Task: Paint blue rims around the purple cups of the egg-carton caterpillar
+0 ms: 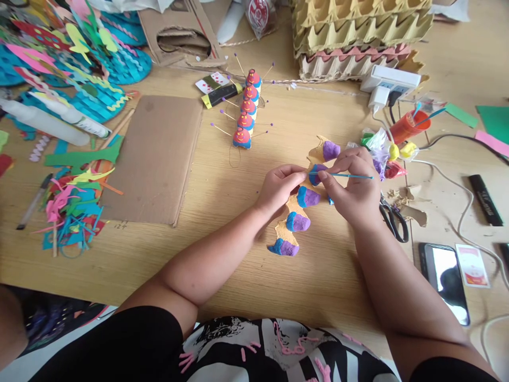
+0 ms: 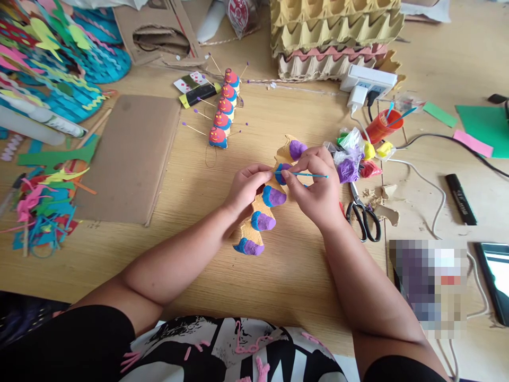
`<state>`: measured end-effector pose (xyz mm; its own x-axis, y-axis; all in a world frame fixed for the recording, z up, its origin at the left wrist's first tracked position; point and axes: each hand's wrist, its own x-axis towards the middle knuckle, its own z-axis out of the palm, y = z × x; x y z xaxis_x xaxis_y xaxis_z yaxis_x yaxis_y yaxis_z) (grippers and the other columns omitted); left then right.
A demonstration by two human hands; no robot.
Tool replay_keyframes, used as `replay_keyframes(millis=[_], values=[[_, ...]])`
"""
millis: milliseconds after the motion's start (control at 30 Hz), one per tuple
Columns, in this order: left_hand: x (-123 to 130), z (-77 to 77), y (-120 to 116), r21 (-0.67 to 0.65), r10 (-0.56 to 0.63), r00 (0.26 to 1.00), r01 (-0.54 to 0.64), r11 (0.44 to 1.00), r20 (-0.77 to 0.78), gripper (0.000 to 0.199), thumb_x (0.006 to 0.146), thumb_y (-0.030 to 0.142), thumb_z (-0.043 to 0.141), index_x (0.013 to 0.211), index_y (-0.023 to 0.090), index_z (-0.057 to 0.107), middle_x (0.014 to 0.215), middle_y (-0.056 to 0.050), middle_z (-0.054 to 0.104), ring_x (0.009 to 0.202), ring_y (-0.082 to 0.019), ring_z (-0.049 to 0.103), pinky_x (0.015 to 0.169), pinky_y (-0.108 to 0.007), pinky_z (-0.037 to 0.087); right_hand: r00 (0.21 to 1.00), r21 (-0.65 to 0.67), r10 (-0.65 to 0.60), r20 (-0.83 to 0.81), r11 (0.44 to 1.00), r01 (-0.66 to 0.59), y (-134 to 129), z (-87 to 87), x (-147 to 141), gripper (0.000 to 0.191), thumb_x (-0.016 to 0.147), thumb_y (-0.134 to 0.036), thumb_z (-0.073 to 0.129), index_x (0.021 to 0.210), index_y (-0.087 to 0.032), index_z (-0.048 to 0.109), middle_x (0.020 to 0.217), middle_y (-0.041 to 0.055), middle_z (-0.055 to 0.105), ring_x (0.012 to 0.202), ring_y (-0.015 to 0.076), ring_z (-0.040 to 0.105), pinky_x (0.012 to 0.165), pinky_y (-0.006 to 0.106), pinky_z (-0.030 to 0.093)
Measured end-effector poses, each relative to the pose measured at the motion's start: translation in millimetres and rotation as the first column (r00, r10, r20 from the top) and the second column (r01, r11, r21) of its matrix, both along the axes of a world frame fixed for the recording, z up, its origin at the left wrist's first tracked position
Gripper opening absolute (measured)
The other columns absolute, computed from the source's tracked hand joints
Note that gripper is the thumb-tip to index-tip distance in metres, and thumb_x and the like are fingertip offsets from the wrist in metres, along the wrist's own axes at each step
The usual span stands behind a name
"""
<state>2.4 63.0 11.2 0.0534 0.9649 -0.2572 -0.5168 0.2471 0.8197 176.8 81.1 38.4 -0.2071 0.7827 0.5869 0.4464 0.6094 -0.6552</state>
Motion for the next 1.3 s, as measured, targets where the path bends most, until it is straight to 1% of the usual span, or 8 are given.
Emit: replay_keyframes(millis=[233, 400, 533, 633, 833, 967, 1100, 1300], values=[[-0.1, 0.2, -0.8, -0.002, -0.002, 1.000, 0.002, 1.000, -0.010, 0.021, 0.067, 0.036, 0.086, 0.075, 0.018, 0.077, 0.061, 0.003, 0.066, 0.052, -0.007, 0.055, 0.051, -0.022, 0.041, 1.000, 0.007, -0.004, -0.013, 1.000, 0.005, 1.7, -2.3, -0.2, 0.018, 0.093, -0.031, 0.082, 0.084, -0.027, 0.066, 0.092, 0.0031, 0.061, 0.097, 0.0248, 0.066, 0.093, 0.052, 0.058], [-0.2, 1.3, -1.0, 0.002, -0.016, 1.000, 0.016, 1.000, -0.026, 0.022, 0.068, 0.037, 0.085, 0.076, 0.018, 0.078, 0.063, 0.003, 0.067, 0.053, -0.007, 0.056, 0.051, -0.022, 0.041, 0.999, 0.006, -0.014, -0.037, 1.000, 0.014, 1.5, -2.7, -0.6, 0.021, 0.092, -0.033, 0.082, 0.083, -0.027, 0.065, 0.092, 0.0030, 0.062, 0.096, 0.0245, 0.066, 0.093, 0.052, 0.059], [-0.1, 3.4, -2.3, 0.017, -0.030, 0.999, 0.030, 0.999, -0.016, 0.020, 0.069, 0.036, 0.084, 0.076, 0.018, 0.078, 0.064, 0.002, 0.068, 0.054, -0.007, 0.057, 0.052, -0.021, 0.043, 0.999, -0.027, -0.029, -0.031, 0.999, 0.028, 1.2, -1.6, -0.1, 0.024, 0.090, -0.036, 0.085, 0.083, -0.027, 0.064, 0.092, 0.0029, 0.063, 0.097, 0.0250, 0.066, 0.094, 0.052, 0.059], [0.0, 4.5, -3.5, 0.023, -0.028, 0.999, 0.029, 0.999, -0.041, 0.019, 0.069, 0.035, 0.084, 0.076, 0.018, 0.077, 0.063, 0.003, 0.067, 0.054, -0.007, 0.055, 0.052, -0.021, 0.043, 0.999, -0.038, -0.040, -0.024, 0.999, 0.039, 1.2, -0.9, 0.0, 0.025, 0.089, -0.039, 0.086, 0.083, -0.027, 0.064, 0.092, 0.0029, 0.063, 0.097, 0.0249, 0.066, 0.094, 0.051, 0.060], [-0.6, 5.3, -4.6, 0.054, -0.031, 0.999, 0.033, 0.998, -0.024, 0.015, 0.072, 0.031, 0.083, 0.074, 0.018, 0.076, 0.063, 0.003, 0.067, 0.054, -0.006, 0.055, 0.053, -0.020, 0.044, 0.999, -0.028, -0.029, -0.038, 0.999, 0.028, 0.9, -1.0, -1.6, 0.024, 0.090, -0.037, 0.085, 0.082, -0.028, 0.064, 0.092, 0.0029, 0.063, 0.096, 0.0244, 0.065, 0.092, 0.049, 0.058], [-0.8, 6.3, -4.7, 0.033, -0.025, 0.999, 0.026, 0.999, -0.032, 0.016, 0.071, 0.032, 0.084, 0.075, 0.018, 0.078, 0.063, 0.003, 0.066, 0.054, -0.007, 0.055, 0.052, -0.021, 0.043, 0.996, -0.054, -0.019, -0.082, 0.998, 0.015, 0.3, -0.5, -1.6, 0.028, 0.092, -0.047, 0.082, 0.082, -0.029, 0.064, 0.092, 0.0030, 0.061, 0.095, 0.0246, 0.064, 0.094, 0.052, 0.058], [-0.5, 6.1, -5.0, 0.013, -0.014, 0.998, 0.015, 1.000, -0.054, 0.018, 0.071, 0.034, 0.085, 0.076, 0.018, 0.078, 0.064, 0.003, 0.066, 0.056, -0.008, 0.056, 0.053, -0.021, 0.043, 0.996, -0.064, -0.027, -0.082, 0.998, 0.022, 0.0, 1.5, -0.2, 0.032, 0.092, -0.055, 0.080, 0.080, -0.029, 0.064, 0.090, 0.0036, 0.062, 0.095, 0.0256, 0.065, 0.095, 0.054, 0.058], [-1.0, 4.5, -5.3, 0.022, -0.011, 0.997, 0.013, 1.000, -0.081, 0.017, 0.073, 0.034, 0.084, 0.075, 0.019, 0.077, 0.063, 0.003, 0.064, 0.054, -0.007, 0.053, 0.052, -0.022, 0.042, 0.996, -0.068, -0.049, -0.076, 0.997, 0.044, 0.1, 3.1, -0.8, 0.032, 0.091, -0.054, 0.081, 0.080, -0.029, 0.065, 0.090, 0.0038, 0.062, 0.096, 0.0254, 0.065, 0.096, 0.054, 0.059]])
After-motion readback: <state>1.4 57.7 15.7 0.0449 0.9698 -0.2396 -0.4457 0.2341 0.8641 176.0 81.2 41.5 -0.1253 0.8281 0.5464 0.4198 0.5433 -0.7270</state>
